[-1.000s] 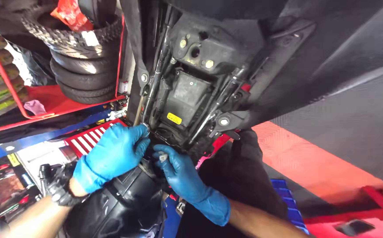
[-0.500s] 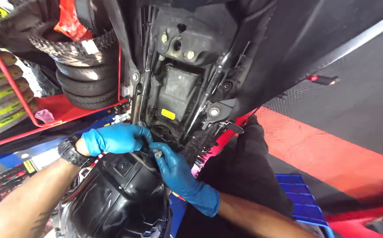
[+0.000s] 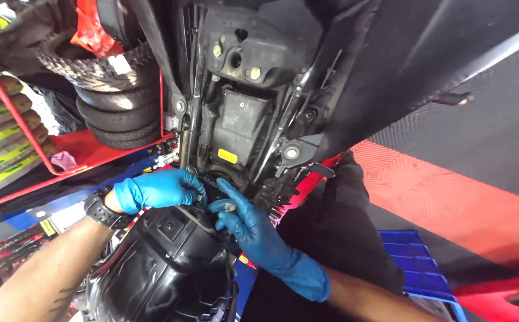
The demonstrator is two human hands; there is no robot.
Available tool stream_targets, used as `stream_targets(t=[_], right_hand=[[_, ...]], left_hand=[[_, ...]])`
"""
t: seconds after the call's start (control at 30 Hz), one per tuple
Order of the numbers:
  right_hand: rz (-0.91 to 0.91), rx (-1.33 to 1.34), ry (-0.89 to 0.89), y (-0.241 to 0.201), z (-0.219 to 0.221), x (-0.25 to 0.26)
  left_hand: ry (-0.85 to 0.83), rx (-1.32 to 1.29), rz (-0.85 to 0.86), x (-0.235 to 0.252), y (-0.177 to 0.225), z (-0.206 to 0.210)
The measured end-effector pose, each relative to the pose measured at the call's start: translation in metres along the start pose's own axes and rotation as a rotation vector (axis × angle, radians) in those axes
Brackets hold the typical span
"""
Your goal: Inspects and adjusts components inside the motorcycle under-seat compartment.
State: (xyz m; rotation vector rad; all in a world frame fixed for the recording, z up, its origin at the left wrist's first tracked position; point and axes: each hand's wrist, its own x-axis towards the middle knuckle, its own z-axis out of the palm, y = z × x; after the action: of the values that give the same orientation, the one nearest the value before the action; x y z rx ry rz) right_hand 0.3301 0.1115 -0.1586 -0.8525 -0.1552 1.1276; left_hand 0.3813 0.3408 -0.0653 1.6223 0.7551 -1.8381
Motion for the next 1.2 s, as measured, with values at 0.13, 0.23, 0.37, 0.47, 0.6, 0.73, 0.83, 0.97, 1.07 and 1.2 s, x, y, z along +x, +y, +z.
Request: stream_targets(t=[0.13, 0.23, 0.37, 0.47, 0.6, 0.73, 0.83, 0.97, 1.07, 1.2], right_hand=[[0.016, 0.104, -0.112, -0.005, -0.007, 0.005], [0.029, 0.163, -0.018, -0.003, -0.005, 0.006], [-0.03, -0.096, 0.144, -0.009, -0.001, 0.002], [-0.15, -0.377, 0.26, -0.006, -0.002, 0.003], [-0.206, -0.534, 0.246, -0.005, -0.004, 0.008], [-0.219, -0.613, 0.171, -0.007, -0.007, 0.01], [-0.2, -0.724, 0.155, -0.013, -0.006, 0.013], [-0.104, -0.948, 0.085, -0.026, -0.002, 0.022], [-0.129, -1.087, 0.032, -0.034, 0.0, 0.031], [-0.159, -0.904, -0.007, -0.035, -0.01, 0.037]], left_hand=[[0.024, -0.056, 0.006, 0.002, -0.003, 0.0], [0.03, -0.069, 0.011, 0.003, -0.003, 0.0], [0.045, -0.037, 0.027, 0.006, -0.006, 0.0], [0.05, -0.029, 0.021, 0.008, -0.006, 0.0], [0.049, -0.027, -0.003, 0.01, -0.002, 0.001], [0.068, -0.035, -0.006, 0.009, -0.002, 0.001], [0.083, -0.03, -0.008, 0.008, -0.001, 0.002], [0.084, -0.025, -0.005, 0.009, 0.0, 0.002], [0.086, -0.039, -0.01, 0.01, 0.002, 0.003], [0.109, -0.031, -0.006, 0.01, 0.003, 0.004]])
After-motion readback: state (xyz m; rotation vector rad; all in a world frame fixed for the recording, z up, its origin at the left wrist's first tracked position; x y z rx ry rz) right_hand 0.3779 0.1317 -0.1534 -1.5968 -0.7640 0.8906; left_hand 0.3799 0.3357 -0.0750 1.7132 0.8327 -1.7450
